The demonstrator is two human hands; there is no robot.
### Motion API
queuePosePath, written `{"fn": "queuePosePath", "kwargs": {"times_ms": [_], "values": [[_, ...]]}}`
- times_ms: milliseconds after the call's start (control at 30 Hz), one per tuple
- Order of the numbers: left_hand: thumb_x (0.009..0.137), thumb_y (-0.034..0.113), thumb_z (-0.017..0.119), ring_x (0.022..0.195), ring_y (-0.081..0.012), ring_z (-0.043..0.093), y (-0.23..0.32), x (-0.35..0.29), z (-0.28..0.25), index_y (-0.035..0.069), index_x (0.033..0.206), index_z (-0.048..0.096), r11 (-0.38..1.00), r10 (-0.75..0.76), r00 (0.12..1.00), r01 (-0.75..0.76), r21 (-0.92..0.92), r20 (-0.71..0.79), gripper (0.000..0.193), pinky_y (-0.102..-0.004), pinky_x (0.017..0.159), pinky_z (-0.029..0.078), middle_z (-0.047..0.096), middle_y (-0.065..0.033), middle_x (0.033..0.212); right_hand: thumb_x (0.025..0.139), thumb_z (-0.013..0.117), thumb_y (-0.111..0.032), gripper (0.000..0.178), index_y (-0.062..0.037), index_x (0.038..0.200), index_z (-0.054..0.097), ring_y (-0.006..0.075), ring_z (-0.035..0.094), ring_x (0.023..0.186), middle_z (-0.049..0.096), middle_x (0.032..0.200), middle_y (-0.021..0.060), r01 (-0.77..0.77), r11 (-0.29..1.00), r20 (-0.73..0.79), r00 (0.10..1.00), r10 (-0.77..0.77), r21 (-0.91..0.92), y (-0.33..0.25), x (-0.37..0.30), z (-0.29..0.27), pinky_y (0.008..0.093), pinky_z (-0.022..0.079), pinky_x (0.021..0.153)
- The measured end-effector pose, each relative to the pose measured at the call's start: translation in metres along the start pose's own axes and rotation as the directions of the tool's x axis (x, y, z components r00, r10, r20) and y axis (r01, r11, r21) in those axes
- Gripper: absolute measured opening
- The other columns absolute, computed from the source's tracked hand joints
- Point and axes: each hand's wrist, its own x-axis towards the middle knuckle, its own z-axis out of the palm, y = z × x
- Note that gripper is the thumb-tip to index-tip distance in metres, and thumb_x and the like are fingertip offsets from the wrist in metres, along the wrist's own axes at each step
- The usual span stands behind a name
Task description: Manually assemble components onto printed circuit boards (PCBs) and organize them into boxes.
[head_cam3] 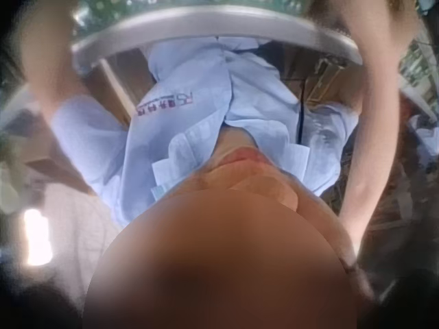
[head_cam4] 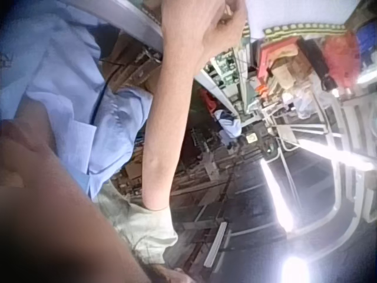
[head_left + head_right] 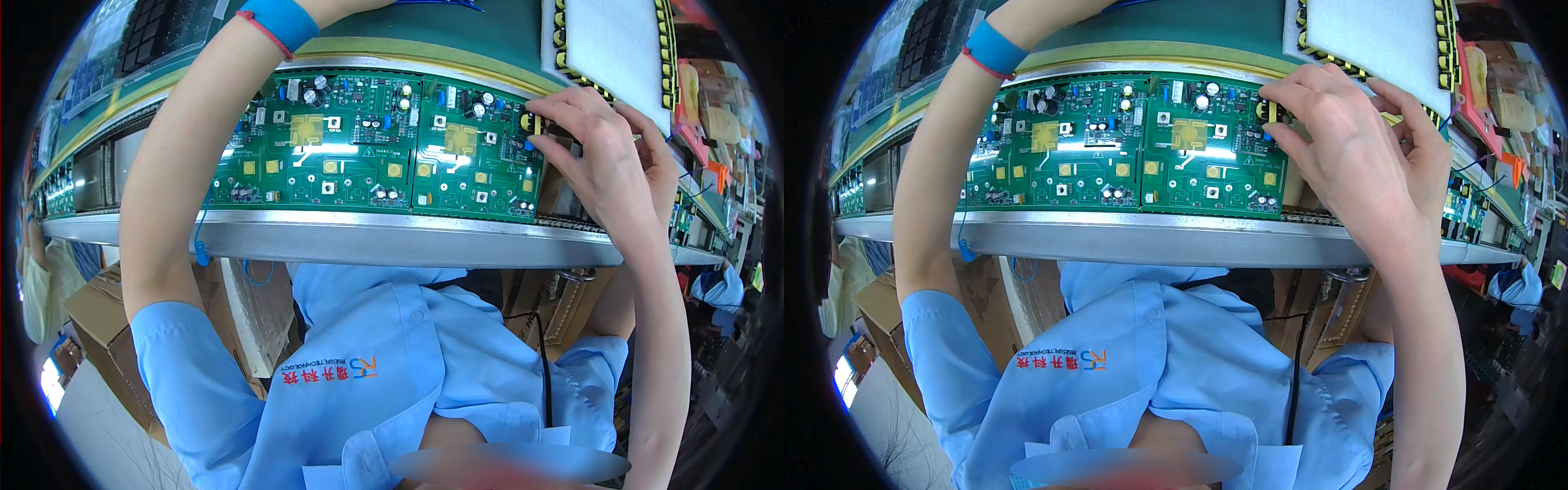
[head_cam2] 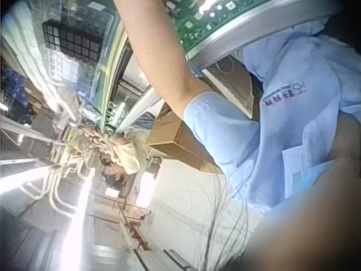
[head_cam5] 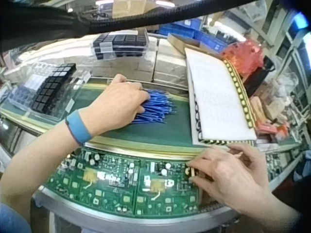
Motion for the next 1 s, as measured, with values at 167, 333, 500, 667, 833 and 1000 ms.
{"fn": "queuePosePath", "kwargs": {"times_ms": [167, 333, 500, 667, 833, 1000], "values": [[0.082, 0.012, 0.064, 0.087, -0.0288, 0.062, 0.004, 0.006, -0.008, 0.004, 0.087, 0.070, 0.999, -0.043, 0.995, 0.045, -0.020, 0.086, 0.011, -0.0416, 0.085, 0.040, 0.066, -0.0139, 0.085, 0.079, 0.069, -0.009, 0.027, -0.0016, 0.105, 0.065, 0.0320, 0.061, 0.097, 0.064, 0.104, 0.0137, 0.013, 1.000, -0.006, 1.000, -0.012, 0.026, 0.004, 0.002, 0.001, 0.0375, 0.046, 0.087], [0.082, 0.011, 0.064, 0.088, -0.0311, 0.064, 0.002, 0.004, -0.013, 0.002, 0.085, 0.069, 0.987, -0.120, 0.993, 0.119, -0.111, -0.005, 0.011, -0.0430, 0.082, 0.043, 0.068, -0.0160, 0.086, 0.079, 0.069, -0.009, 0.028, -0.0005, 0.106, 0.065, 0.0328, 0.060, 0.097, 0.064, 0.104, 0.0139, 0.016, 1.000, 0.067, 0.998, -0.017, 0.013, 0.000, 0.005, -0.004, 0.0381, 0.046, 0.087], [0.082, 0.015, 0.066, 0.081, -0.0330, 0.065, -0.007, 0.006, -0.009, 0.003, 0.085, 0.069, 0.990, -0.122, 0.992, 0.124, 0.066, -0.039, 0.013, -0.0418, 0.075, 0.050, 0.068, -0.0155, 0.081, 0.079, 0.070, -0.006, 0.029, 0.0022, 0.107, 0.065, 0.0318, 0.059, 0.103, 0.064, 0.106, 0.0148, -0.046, 0.999, 0.063, 0.997, 0.047, -0.014, -0.004, 0.005, 0.002, 0.0375, 0.046, 0.090], [0.081, 0.017, 0.067, 0.081, -0.0331, 0.065, 0.000, 0.005, -0.015, 0.003, 0.082, 0.068, 0.977, -0.210, 0.977, 0.209, 0.043, 0.026, 0.014, -0.0418, 0.074, 0.051, 0.068, -0.0156, 0.081, 0.079, 0.069, -0.008, 0.026, 0.0008, 0.104, 0.065, 0.0317, 0.060, 0.102, 0.064, 0.104, 0.0134, -0.053, 0.994, 0.042, 0.998, 0.049, 0.093, 0.004, 0.005, 0.002, 0.0386, 0.046, 0.091], [0.083, 0.012, 0.063, 0.085, -0.0346, 0.063, -0.015, 0.002, -0.001, 0.001, 0.084, 0.065, 0.987, -0.154, 0.978, 0.159, 0.024, -0.143, 0.011, -0.0421, 0.076, 0.050, 0.065, -0.0160, 0.084, 0.080, 0.068, -0.007, 0.027, 0.0005, 0.106, 0.065, 0.0323, 0.060, 0.105, 0.064, 0.107, 0.0151, -0.050, 0.996, 0.097, 0.994, 0.042, 0.077, 0.006, 0.006, -0.002, 0.0395, 0.045, 0.096], [0.086, 0.000, 0.051, 0.087, -0.0364, 0.059, -0.010, 0.004, -0.007, -0.001, 0.094, 0.058, 0.983, -0.067, 0.955, 0.014, -0.182, -0.288, 0.011, -0.0429, 0.077, 0.048, 0.060, -0.0187, 0.087, 0.080, 0.069, -0.006, 0.031, 0.0001, 0.109, 0.063, 0.0312, 0.062, 0.101, 0.065, 0.106, 0.0151, -0.118, 0.993, 0.119, 0.986, 0.114, 0.028, 0.004, 0.005, -0.003, 0.0379, 0.048, 0.092]]}}
